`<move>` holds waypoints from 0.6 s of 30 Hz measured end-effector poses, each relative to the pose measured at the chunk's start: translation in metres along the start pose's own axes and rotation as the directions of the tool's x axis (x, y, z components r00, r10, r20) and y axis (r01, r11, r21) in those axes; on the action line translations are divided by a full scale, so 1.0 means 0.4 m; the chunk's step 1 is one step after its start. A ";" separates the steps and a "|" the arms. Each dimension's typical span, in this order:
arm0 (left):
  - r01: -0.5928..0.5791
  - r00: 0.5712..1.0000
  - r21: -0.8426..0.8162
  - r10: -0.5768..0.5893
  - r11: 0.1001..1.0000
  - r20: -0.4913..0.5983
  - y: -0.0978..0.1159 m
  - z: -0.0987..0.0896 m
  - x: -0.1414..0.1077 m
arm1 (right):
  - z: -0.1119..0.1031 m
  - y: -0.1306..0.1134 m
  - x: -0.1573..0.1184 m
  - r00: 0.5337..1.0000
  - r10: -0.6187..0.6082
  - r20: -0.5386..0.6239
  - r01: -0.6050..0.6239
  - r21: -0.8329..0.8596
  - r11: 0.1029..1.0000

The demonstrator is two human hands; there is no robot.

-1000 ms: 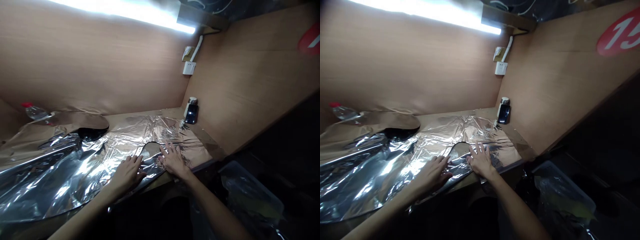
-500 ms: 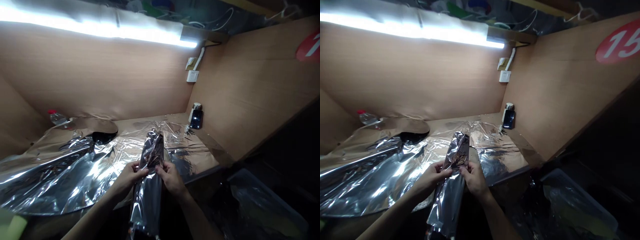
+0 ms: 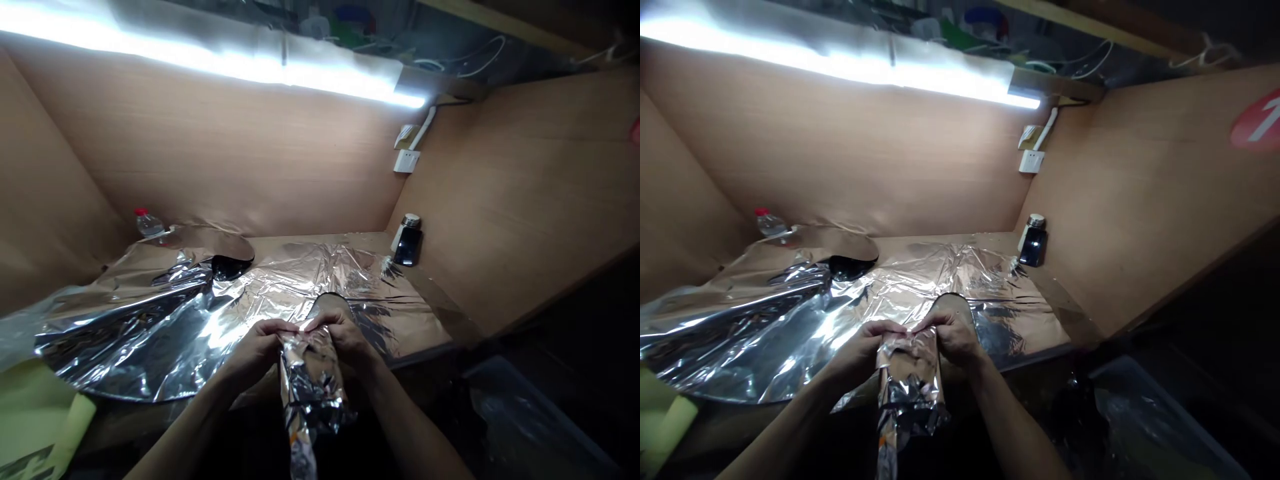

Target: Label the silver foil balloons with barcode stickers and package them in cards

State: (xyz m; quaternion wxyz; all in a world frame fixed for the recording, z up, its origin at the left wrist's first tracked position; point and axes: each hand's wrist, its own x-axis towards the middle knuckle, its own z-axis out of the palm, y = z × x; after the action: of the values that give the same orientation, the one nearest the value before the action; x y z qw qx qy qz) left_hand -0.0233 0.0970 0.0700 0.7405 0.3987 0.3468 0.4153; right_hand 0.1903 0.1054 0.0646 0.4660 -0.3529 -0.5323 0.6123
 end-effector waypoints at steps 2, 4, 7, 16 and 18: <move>0.065 0.997 -0.040 -0.064 0.997 0.036 0.006 -0.016 -0.009 | -0.013 0.003 0.019 0.995 -0.091 0.041 0.095 -0.114 0.989; 0.092 0.993 0.017 -0.093 0.996 0.076 0.012 -0.017 -0.029 | -0.023 0.001 0.033 0.982 -0.181 0.062 0.191 -0.280 0.941; 0.032 0.992 0.217 -0.058 0.976 0.115 0.011 0.002 -0.062 | -0.021 0.000 0.044 0.985 -0.168 0.025 0.168 -0.286 0.943; -0.222 0.933 0.280 0.287 0.934 -0.218 -0.070 0.023 -0.097 | 0.116 0.098 -0.001 0.977 0.026 -0.213 -0.039 -0.055 0.998; -0.201 0.957 0.193 0.234 0.961 -0.171 -0.099 0.020 -0.121 | 0.137 0.111 -0.019 0.956 0.009 -0.293 -0.036 -0.086 0.996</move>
State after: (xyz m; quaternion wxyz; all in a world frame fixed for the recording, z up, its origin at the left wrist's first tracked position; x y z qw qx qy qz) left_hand -0.0233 0.0382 0.0476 0.6158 0.4554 0.4052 0.4992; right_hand 0.1331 0.0805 0.0308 0.5160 -0.4662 -0.4808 0.5342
